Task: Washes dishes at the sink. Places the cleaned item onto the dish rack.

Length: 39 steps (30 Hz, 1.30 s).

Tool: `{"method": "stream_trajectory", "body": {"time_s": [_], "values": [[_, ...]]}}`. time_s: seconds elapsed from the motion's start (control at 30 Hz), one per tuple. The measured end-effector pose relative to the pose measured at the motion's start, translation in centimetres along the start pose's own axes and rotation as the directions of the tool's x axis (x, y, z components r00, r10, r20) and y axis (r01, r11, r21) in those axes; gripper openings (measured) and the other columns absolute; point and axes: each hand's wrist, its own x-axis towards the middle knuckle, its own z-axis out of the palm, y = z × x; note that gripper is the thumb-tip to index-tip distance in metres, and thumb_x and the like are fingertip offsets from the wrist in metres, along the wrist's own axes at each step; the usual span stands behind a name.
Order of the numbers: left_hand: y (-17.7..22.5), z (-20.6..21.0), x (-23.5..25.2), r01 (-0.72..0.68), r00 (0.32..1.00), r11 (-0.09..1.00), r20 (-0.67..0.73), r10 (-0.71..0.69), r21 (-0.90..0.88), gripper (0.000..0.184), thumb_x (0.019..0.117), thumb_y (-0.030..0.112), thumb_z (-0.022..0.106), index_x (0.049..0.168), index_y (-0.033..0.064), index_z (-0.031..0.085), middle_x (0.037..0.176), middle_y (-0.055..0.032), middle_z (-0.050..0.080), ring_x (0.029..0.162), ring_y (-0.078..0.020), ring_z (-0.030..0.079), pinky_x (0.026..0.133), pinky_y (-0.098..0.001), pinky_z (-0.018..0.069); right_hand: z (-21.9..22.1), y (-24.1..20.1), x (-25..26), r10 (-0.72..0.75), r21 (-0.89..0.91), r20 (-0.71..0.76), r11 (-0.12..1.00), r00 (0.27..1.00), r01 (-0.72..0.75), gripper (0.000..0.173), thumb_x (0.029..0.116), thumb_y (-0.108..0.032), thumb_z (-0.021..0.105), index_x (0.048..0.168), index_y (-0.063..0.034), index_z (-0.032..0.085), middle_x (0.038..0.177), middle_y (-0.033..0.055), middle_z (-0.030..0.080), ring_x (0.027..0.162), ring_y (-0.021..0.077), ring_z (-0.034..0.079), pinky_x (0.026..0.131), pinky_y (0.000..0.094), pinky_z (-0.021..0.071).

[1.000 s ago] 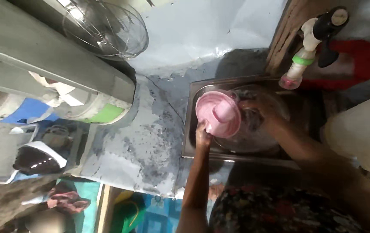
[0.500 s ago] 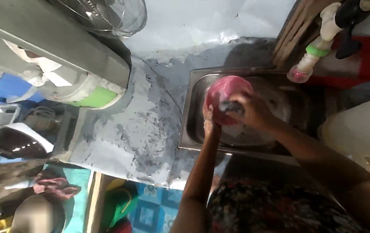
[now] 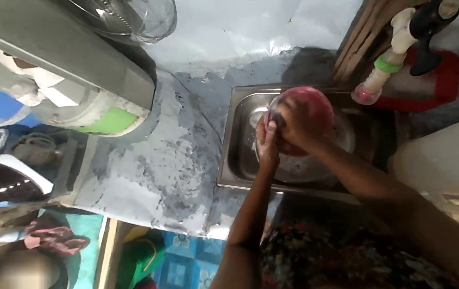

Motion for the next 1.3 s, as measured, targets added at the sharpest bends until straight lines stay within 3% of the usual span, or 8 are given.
{"method": "stream_trajectory", "body": {"time_s": [0.17,0.3,0.47,0.67,0.83,1.03,1.2,1.3], "values": [[0.0,-2.6,1.8,0.050,0.996,0.997,-0.074,-0.046,0.052,0.046,0.1107,0.021,0.035,0.153,0.0027,0.037,0.149,-0.0124,0.050,0.129,-0.0140,0.055,0.107,-0.0335,0.0479,-0.7,-0.1,-3.2,-0.145,-0.007,0.368,0.987,0.918,0.159,0.026,0.0904,-0.013,0.072,0.112,0.0011,0.071,0.120,0.0263,0.067,0.116,0.0480,0.061,0.100,0.0688,0.0427],[1.3,-1.0,0.4,0.090,0.993,0.994,-0.086,-0.084,0.061,0.047,0.1054,0.005,0.040,0.152,-0.0007,0.039,0.153,-0.0151,0.046,0.134,-0.0142,0.050,0.111,-0.0306,0.0428,-2.9,0.4,-2.3,0.195,-0.304,0.266,0.946,0.944,-0.109,0.033,0.0966,-0.003,0.062,0.129,0.0016,0.065,0.135,0.0342,0.056,0.127,0.0586,0.050,0.096,0.0720,0.0449],[1.6,-0.6,1.3,0.053,0.998,0.994,-0.034,-0.050,0.095,0.048,0.1041,0.006,0.045,0.152,0.0037,0.041,0.148,-0.0133,0.052,0.127,-0.0152,0.057,0.105,-0.0347,0.0497,-1.9,1.1,-0.1,0.373,-0.156,0.092,0.921,0.923,-0.357,0.046,0.0947,-0.008,0.067,0.137,0.0047,0.057,0.143,0.0340,0.050,0.133,0.0523,0.047,0.107,0.0634,0.0424],[1.7,-1.1,0.4,0.159,0.985,0.940,0.014,-0.171,0.303,0.046,0.1042,0.007,0.046,0.149,0.0010,0.043,0.133,-0.0173,0.061,0.111,-0.0157,0.063,0.096,-0.0353,0.0519,-0.4,0.0,-0.6,-0.152,-0.163,0.072,0.973,0.986,0.161,0.026,0.0977,0.001,0.057,0.122,-0.0009,0.067,0.131,0.0281,0.059,0.125,0.0502,0.054,0.101,0.0634,0.0455],[1.1,-2.7,1.4,-0.052,0.997,0.942,-0.035,0.068,0.330,0.045,0.1012,0.001,0.040,0.146,-0.0034,0.045,0.143,-0.0180,0.055,0.127,-0.0169,0.057,0.107,-0.0353,0.0472,-1.1,1.0,0.0,-0.016,-0.453,-0.047,0.891,0.999,-0.007,0.023,0.0977,0.004,0.055,0.116,0.0030,0.069,0.122,0.0250,0.065,0.116,0.0468,0.059,0.092,0.0595,0.0457],[-0.6,-0.3,2.1,-0.067,0.998,0.971,0.004,0.067,0.231,0.038,0.1055,0.010,0.043,0.139,-0.0048,0.052,0.139,-0.0169,0.057,0.126,-0.0150,0.055,0.108,-0.0321,0.0445,0.2,0.1,-3.7,0.259,-0.189,0.434,0.963,0.863,-0.193,0.050,0.0918,-0.022,0.074,0.135,0.0014,0.062,0.139,0.0320,0.054,0.131,0.0520,0.050,0.106,0.0693,0.0380],[-0.9,1.1,-0.5,0.064,0.988,0.953,0.117,-0.103,0.298,0.047,0.1087,0.023,0.043,0.150,0.0007,0.037,0.143,-0.0162,0.051,0.125,-0.0171,0.054,0.105,-0.0359,0.0477,2.9,1.7,-5.3,0.423,0.529,-0.007,0.770,0.906,-0.356,0.035,0.0990,-0.012,0.062,0.125,0.0103,0.060,0.121,0.0282,0.064,0.112,0.0359,0.065,0.099,0.0499,0.0520],[-1.5,1.6,-2.3,0.183,0.973,0.946,0.091,-0.214,0.268,0.046,0.1111,0.028,0.035,0.153,0.0098,0.034,0.130,-0.0076,0.059,0.106,-0.0091,0.061,0.088,-0.0296,0.0540,0.7,0.3,-5.2,0.404,0.631,-0.016,0.713,0.914,-0.305,0.033,0.1000,-0.006,0.058,0.130,0.0076,0.058,0.127,0.0261,0.062,0.114,0.0320,0.064,0.101,0.0464,0.0522]]}}
